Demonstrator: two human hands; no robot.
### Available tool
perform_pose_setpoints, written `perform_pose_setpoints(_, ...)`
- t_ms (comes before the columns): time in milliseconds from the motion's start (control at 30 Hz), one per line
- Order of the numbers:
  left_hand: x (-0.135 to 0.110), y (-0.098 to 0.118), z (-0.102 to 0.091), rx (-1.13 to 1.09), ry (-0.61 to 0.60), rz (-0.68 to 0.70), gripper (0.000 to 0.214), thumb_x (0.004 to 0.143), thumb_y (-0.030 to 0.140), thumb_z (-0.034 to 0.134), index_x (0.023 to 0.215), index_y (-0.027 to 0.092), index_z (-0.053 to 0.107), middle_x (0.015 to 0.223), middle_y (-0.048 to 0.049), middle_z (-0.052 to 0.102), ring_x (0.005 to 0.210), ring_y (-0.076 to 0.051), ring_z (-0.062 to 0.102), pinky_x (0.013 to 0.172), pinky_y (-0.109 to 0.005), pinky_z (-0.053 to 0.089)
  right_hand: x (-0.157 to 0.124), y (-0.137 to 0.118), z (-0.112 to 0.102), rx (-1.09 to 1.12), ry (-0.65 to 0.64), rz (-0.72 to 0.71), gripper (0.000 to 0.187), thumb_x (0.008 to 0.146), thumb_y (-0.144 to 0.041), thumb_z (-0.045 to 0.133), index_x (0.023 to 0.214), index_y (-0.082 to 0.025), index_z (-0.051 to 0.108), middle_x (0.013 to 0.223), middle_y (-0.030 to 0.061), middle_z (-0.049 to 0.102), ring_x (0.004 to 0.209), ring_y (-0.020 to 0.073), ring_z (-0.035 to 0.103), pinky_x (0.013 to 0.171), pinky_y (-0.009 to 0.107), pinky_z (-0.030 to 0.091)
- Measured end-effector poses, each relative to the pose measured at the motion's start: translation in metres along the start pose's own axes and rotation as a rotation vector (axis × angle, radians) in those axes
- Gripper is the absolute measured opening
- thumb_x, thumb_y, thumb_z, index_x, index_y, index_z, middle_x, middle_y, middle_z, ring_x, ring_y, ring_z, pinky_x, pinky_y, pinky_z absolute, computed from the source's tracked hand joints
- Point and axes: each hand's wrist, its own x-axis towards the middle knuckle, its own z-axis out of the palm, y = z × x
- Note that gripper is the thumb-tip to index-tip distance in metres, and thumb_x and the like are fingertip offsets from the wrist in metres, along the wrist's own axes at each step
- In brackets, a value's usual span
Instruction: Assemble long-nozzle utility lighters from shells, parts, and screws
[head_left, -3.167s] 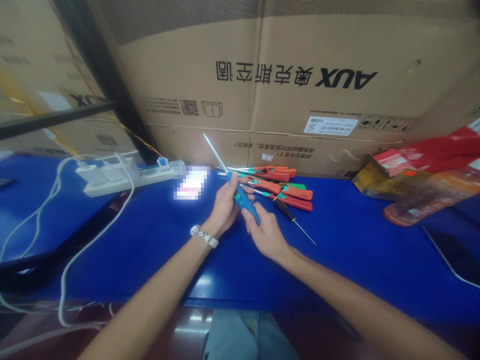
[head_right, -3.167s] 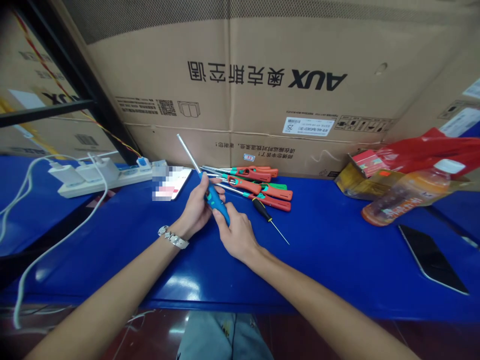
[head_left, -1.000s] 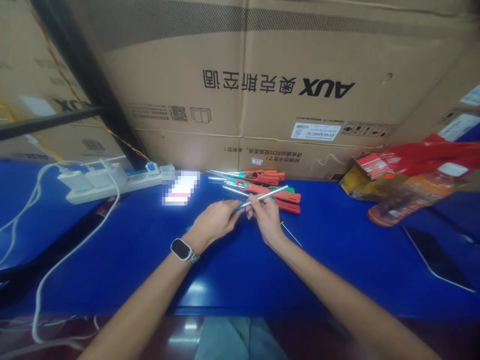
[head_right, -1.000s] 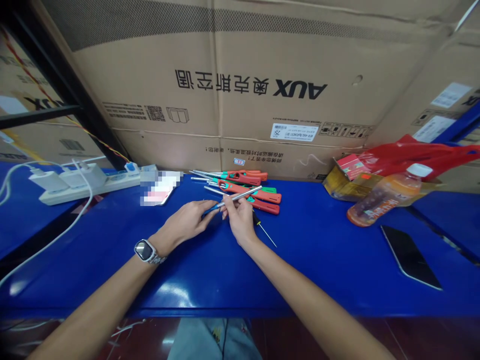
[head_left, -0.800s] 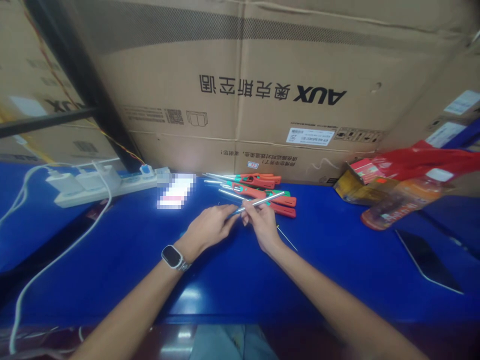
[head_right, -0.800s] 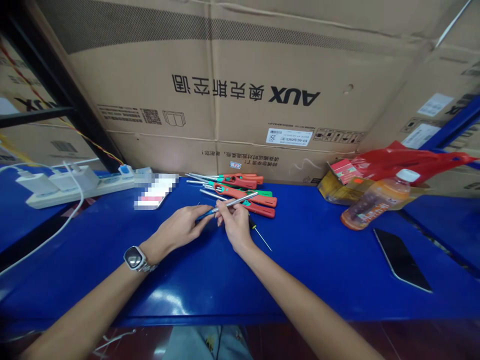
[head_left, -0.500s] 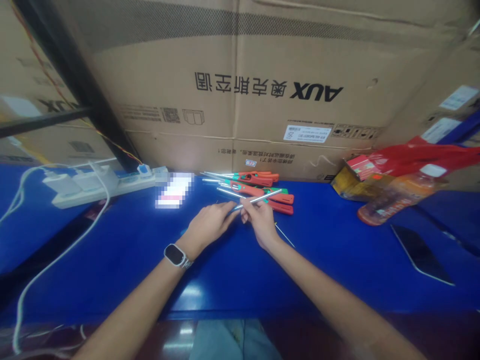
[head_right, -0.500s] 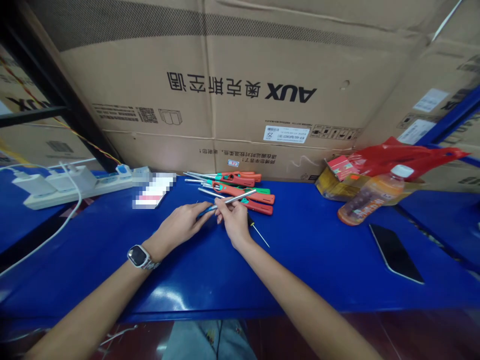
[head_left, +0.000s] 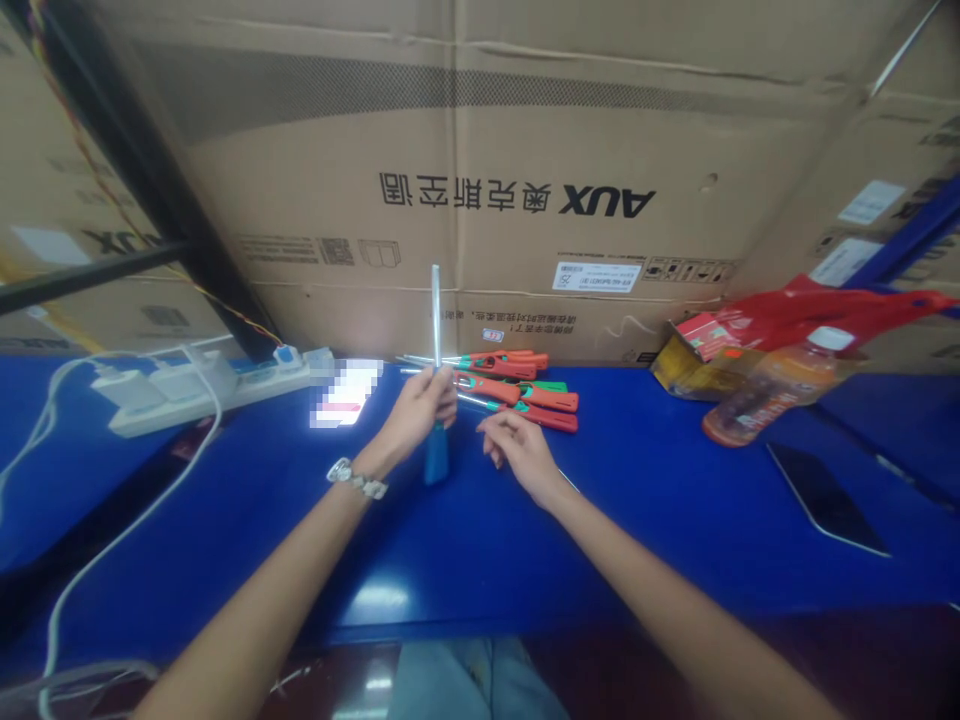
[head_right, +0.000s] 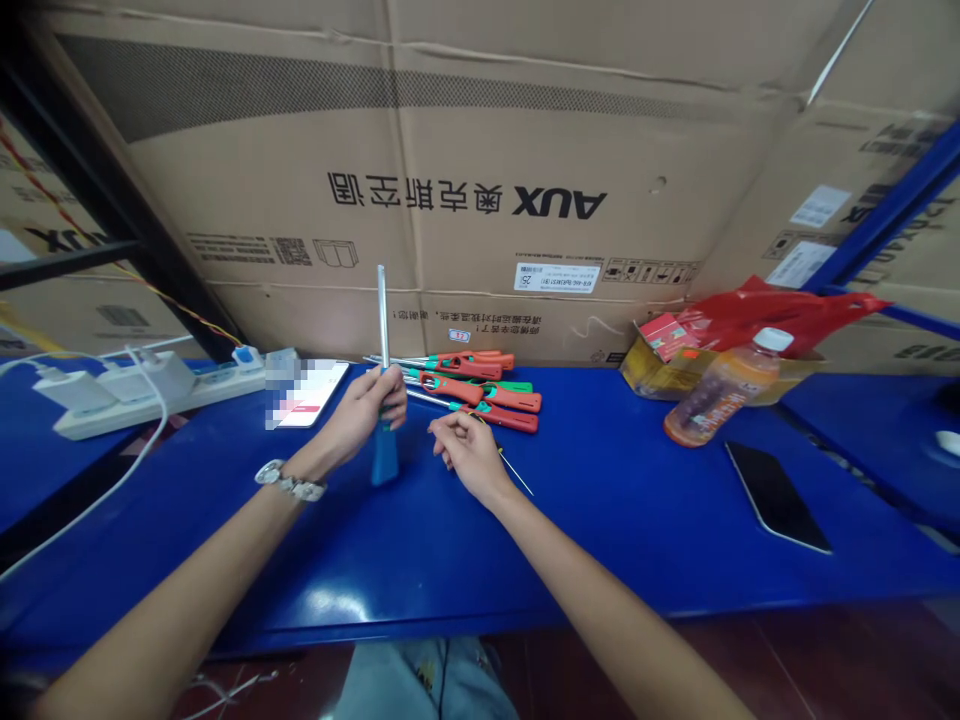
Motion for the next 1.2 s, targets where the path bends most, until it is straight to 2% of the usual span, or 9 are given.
perform_pose_setpoints(167, -0.002, -0.013, 0.014, -0.395, 0.036, -0.140, 0.052, 0.084, 0.060, 0.065, 0.070, 0.021, 0.033, 0.058, 0.0105, 0.022, 0.042, -0.004, 0.022, 0.038, -0.017, 0.025, -0.002, 0.004, -0.011, -0.153, 0.067, -0.075, 0.030, 0.078, -0.048, 0.068, 0.076, -0.018, 0.063, 0.058, -0.0027, 0.059, 0.051, 0.0108, 0.052, 0.051, 0.024, 0.040)
perform_pose_setpoints(267, -0.009, -0.021, 0.022, -0.441, 0.111, -0.127, 0.050, 0.088, 0.062, 0.058, 0.072, 0.021, 0.034, 0.056, 0.0100, 0.027, 0.043, -0.005, 0.028, 0.042, -0.019, 0.034, -0.007, 0.002, -0.007, -0.297, 0.029, -0.130, 0.027, 0.081, -0.045, 0.068, 0.079, -0.018, 0.066, 0.067, -0.0005, 0.065, 0.060, 0.0126, 0.057, 0.059, 0.025, 0.044)
perform_pose_setpoints(333, -0.012, -0.025, 0.024, -0.419, 0.175, -0.113, 0.047, 0.090, 0.063, 0.053, 0.074, 0.021, 0.037, 0.057, 0.0077, 0.040, 0.048, -0.008, 0.043, 0.053, -0.023, 0.046, -0.009, 0.000, 0.000, -0.345, -0.052, -0.135, 0.028, 0.083, -0.046, 0.067, 0.080, -0.018, 0.067, 0.074, 0.0007, 0.068, 0.062, 0.0131, 0.059, 0.060, 0.026, 0.045)
perform_pose_setpoints(433, -0.015, -0.027, 0.024, -0.369, 0.243, -0.103, 0.045, 0.089, 0.063, 0.053, 0.077, 0.021, 0.042, 0.071, 0.0003, 0.063, 0.066, -0.014, 0.061, 0.069, -0.029, 0.052, -0.010, -0.005, 0.010, -0.239, -0.200, -0.047, 0.035, 0.085, -0.051, 0.064, 0.078, -0.017, 0.065, 0.073, 0.0019, 0.070, 0.064, 0.0147, 0.063, 0.061, 0.026, 0.049)
perform_pose_setpoints(567, -0.020, -0.026, 0.018, -0.284, 0.234, -0.058, 0.044, 0.090, 0.062, 0.052, 0.080, 0.019, 0.050, 0.091, -0.0076, 0.074, 0.088, -0.021, 0.067, 0.080, -0.033, 0.052, -0.009, -0.007, 0.012, -0.085, -0.280, 0.089, 0.040, 0.081, -0.056, 0.068, 0.081, -0.017, 0.059, 0.074, 0.0033, 0.072, 0.065, 0.0161, 0.069, 0.060, 0.027, 0.054)
perform_pose_setpoints(800, -0.039, -0.024, -0.005, -0.080, 0.096, -0.087, 0.048, 0.092, 0.058, 0.053, 0.106, 0.016, 0.071, 0.123, -0.0114, 0.070, 0.111, -0.026, 0.063, 0.096, -0.037, 0.047, -0.011, -0.010, -0.001, -0.108, -0.304, 0.083, 0.039, 0.084, -0.054, 0.067, 0.089, -0.019, 0.051, 0.083, 0.0031, 0.072, 0.062, 0.0155, 0.073, 0.055, 0.025, 0.057)
perform_pose_setpoints(933, -0.044, -0.021, -0.004, -0.192, 0.056, -0.097, 0.049, 0.093, 0.057, 0.053, 0.114, 0.018, 0.071, 0.126, -0.0119, 0.068, 0.115, -0.027, 0.060, 0.094, -0.038, 0.049, -0.009, -0.013, 0.002, -0.124, -0.327, 0.082, 0.037, 0.084, -0.051, 0.068, 0.087, -0.019, 0.050, 0.082, 0.0027, 0.072, 0.057, 0.0130, 0.070, 0.054, 0.025, 0.058)
perform_pose_setpoints(1067, -0.044, -0.021, 0.006, -0.253, 0.099, -0.074, 0.052, 0.094, 0.057, 0.050, 0.121, 0.017, 0.068, 0.129, -0.0123, 0.066, 0.114, -0.026, 0.061, 0.090, -0.035, 0.050, -0.002, -0.015, 0.014, -0.128, -0.341, 0.089, 0.037, 0.086, -0.054, 0.062, 0.095, -0.020, 0.052, 0.085, 0.0019, 0.071, 0.051, 0.0122, 0.068, 0.045, 0.023, 0.056)
perform_pose_setpoints(1200, -0.044, -0.026, 0.001, -0.173, 0.089, -0.108, 0.058, 0.095, 0.060, 0.044, 0.132, 0.018, 0.060, 0.132, -0.0130, 0.064, 0.111, -0.025, 0.063, 0.088, -0.035, 0.050, -0.001, -0.018, 0.017, -0.282, -0.323, -0.032, 0.032, 0.091, -0.052, 0.057, 0.094, -0.020, 0.056, 0.078, 0.0010, 0.070, 0.051, 0.0133, 0.067, 0.041, 0.020, 0.050)
